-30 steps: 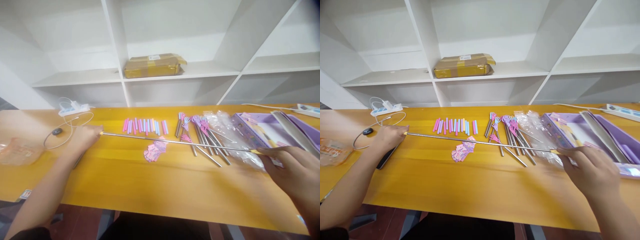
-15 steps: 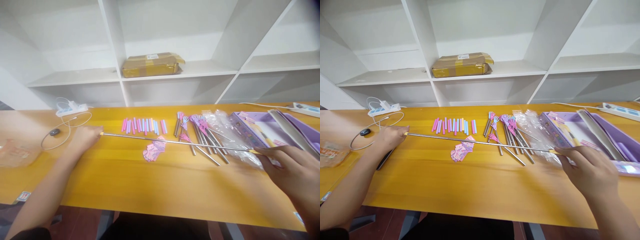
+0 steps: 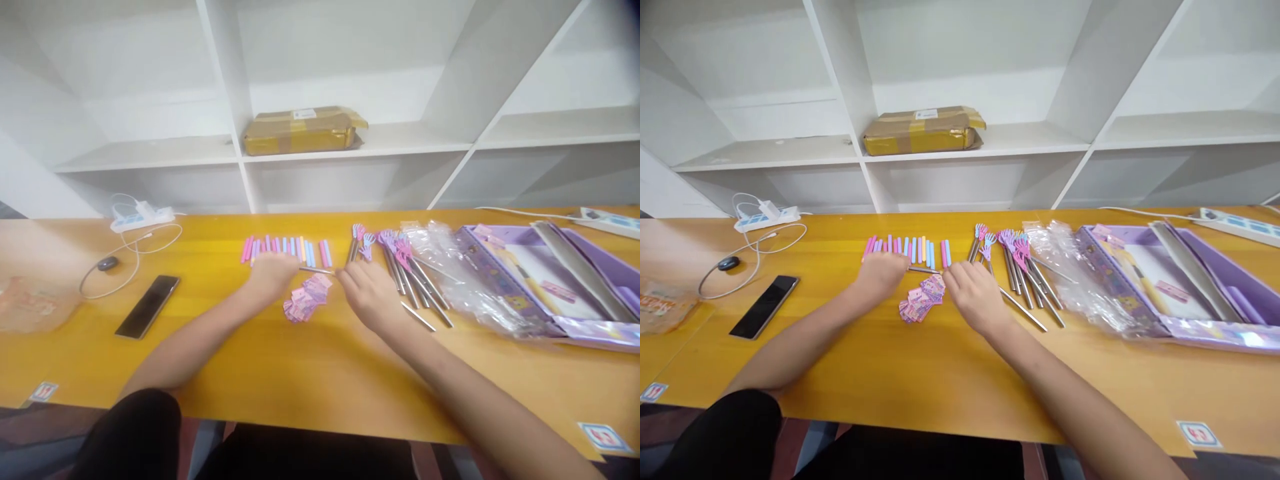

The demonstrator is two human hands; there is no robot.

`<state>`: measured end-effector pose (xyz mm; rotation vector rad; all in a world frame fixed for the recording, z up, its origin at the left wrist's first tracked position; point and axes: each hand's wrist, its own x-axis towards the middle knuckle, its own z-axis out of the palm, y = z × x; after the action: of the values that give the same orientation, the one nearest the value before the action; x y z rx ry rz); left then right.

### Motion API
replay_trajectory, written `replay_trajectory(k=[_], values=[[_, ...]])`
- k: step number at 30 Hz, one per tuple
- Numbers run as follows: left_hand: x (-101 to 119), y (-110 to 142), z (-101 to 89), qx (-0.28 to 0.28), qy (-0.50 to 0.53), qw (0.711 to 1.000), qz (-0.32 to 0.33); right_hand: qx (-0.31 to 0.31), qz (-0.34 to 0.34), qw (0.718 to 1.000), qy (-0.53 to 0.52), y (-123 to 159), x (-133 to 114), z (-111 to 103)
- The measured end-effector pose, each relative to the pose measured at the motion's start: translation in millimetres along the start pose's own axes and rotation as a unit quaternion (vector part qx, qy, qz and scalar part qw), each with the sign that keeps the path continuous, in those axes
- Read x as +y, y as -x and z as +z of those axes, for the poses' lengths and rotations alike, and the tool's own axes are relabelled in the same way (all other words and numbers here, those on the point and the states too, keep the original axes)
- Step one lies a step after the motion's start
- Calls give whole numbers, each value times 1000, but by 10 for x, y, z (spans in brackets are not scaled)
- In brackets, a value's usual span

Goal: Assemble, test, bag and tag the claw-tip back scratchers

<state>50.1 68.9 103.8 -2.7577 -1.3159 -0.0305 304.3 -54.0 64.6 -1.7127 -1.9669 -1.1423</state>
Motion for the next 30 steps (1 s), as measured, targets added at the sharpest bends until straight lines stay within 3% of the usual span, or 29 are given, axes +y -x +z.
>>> replay_trajectory(k=[2,6,10,13,16,19,23,25,27,30], values=[[202,-111,52,-11,-11,1000,0,24,-69,995,-74,-154,-202,133],[150,-87,144,-56,-34,998,-6,54,-82,981,-168,-86,-232,290],[95,-38,247,-85,-38,996,-3,19,-70,977,-201,14,-291,367],[86,-65,355,-103,-28,994,14,-43,-107,960,-254,17,-252,389],[32,-117,494,-109,-4,993,33,-116,-57,955,-267,85,127,423],[-27,-167,642,-93,20,995,34,-185,98,968,-136,281,859,520],[-37,-211,817,-79,44,995,34,-217,250,943,-43,660,1802,718],[-22,-223,880,-77,49,995,36,-292,313,901,-66,832,2056,816],[-8,-229,919,-74,51,995,41,-342,332,872,-110,958,2174,897],[-1,-234,935,-74,53,995,51,-344,333,867,-136,1053,2250,963]])
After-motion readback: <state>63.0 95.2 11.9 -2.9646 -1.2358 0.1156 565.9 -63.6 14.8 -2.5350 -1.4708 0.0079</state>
